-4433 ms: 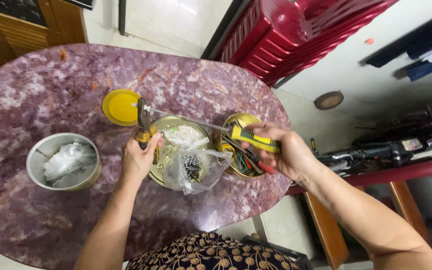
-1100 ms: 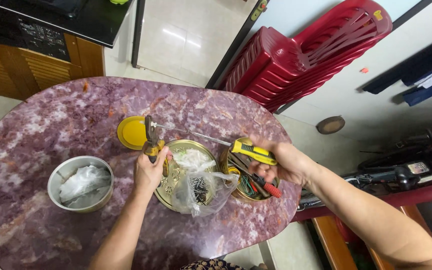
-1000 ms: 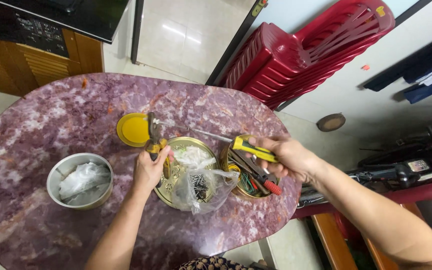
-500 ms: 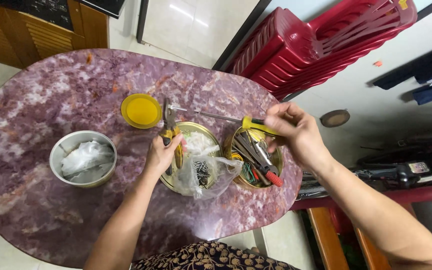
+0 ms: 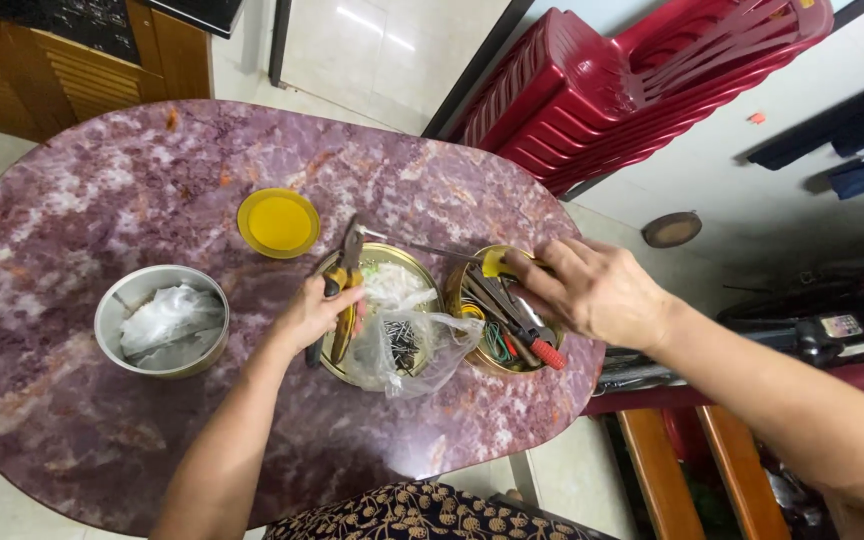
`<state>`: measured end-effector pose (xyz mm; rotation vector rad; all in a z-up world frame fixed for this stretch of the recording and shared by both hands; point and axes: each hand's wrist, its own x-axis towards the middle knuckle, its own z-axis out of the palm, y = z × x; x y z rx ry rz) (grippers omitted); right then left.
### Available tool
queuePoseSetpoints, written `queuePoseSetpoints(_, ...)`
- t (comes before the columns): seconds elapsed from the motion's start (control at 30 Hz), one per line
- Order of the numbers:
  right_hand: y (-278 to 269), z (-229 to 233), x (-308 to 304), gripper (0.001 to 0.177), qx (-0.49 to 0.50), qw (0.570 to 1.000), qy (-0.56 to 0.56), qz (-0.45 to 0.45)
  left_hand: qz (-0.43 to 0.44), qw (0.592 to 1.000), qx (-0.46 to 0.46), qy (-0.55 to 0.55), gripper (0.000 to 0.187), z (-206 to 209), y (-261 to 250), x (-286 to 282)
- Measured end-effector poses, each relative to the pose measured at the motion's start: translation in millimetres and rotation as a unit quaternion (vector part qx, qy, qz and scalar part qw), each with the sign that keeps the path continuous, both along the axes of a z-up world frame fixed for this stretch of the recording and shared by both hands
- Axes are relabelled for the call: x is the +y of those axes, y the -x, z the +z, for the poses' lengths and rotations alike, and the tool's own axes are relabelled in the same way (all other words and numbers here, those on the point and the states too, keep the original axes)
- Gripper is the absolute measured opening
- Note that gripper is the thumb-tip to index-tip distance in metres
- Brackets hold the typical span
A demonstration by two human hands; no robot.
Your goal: The person opens a plastic bag of metal rods, selects one, and uses pliers and a screwdriver to scrape and clean the rod repeatedly. The person switches between a red-handled and a yellow-handled screwdriver while holding the rod with pliers.
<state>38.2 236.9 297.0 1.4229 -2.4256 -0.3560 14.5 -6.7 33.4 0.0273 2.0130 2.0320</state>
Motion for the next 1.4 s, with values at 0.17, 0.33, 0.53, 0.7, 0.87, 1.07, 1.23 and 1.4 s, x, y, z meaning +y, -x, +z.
queuePoseSetpoints(0.17, 4.2, -23.9, 4.0, 0.02, -0.05, 0.994, 0.092, -0.042, 0.03, 0.99, -0.103, -0.096, 0.043, -39.8, 2.4, 18.3)
queuePoseSetpoints(0.33, 0.5, -40.4, -20.0, 0.041, -0.303, 0.739, 0.479, -0.364, 0.143, 0.988, 0.003, 0.055, 0.038, -56.7, 16.6, 16.5)
queuePoseSetpoints(0.53, -4.3, -36.0, -15.7, 0.035, -0.486, 0.458, 0.55, -0.501, 0.184, 0.978, 0.073, 0.068, 0.027, -38.8, 8.9, -1.8)
queuePoseSetpoints(0.7, -21.3, -28.1, -9.6, 0.046, -0.569, 0.457, 0.42, -0.539, 0.183, 0.978, 0.079, 0.063, 0.038, -37.7, 3.1, 1.7)
queuePoseSetpoints(0.87, -19.3, -49.1, 21.7, 0.026, 0.155, 0.983, -0.031, -0.093, 0.039, 0.996, 0.072, 0.039, 0.031, -14.5, 6.7, -8.5)
queuePoseSetpoints(1.07, -21.4, -32.7, 2.7, 0.032, -0.06, 0.967, 0.091, -0.228, 0.077, 0.997, 0.007, 0.027, 0.034, -24.7, 6.5, 7.8)
queuePoseSetpoints(1.23, -20.3, -23.4, -5.7, 0.03, -0.434, 0.639, 0.498, -0.394, 0.142, 0.987, 0.044, 0.056, 0.028, -37.0, 5.8, 7.2)
queuePoseSetpoints(1.4, -20.6, -38.9, 19.2, 0.041, -0.49, 0.391, 0.664, -0.407, 0.214, 0.968, 0.104, 0.082, 0.038, -34.8, -1.1, 9.1)
